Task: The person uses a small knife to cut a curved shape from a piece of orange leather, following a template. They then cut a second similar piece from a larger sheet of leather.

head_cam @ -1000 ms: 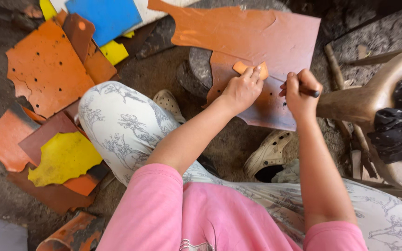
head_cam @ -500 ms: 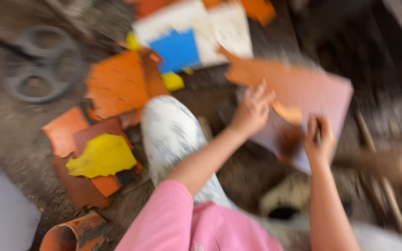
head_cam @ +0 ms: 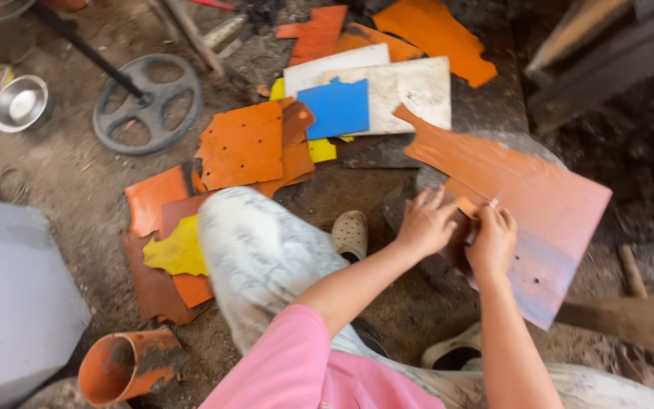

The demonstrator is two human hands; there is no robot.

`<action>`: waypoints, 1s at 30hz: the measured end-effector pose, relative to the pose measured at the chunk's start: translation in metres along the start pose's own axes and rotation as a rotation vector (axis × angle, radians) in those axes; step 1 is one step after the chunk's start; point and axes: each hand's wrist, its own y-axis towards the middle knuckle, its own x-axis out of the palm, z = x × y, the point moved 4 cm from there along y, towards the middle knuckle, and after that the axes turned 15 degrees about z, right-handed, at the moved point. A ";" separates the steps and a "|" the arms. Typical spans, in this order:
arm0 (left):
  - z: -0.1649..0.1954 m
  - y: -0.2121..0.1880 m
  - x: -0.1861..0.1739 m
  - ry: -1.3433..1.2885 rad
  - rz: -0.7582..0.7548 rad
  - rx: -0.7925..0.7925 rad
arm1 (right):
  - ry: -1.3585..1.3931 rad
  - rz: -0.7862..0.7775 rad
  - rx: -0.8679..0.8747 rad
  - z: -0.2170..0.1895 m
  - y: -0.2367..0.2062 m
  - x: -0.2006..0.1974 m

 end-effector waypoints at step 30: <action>0.016 0.009 -0.008 0.152 0.030 -0.109 | 0.208 0.217 0.502 0.070 0.001 -0.091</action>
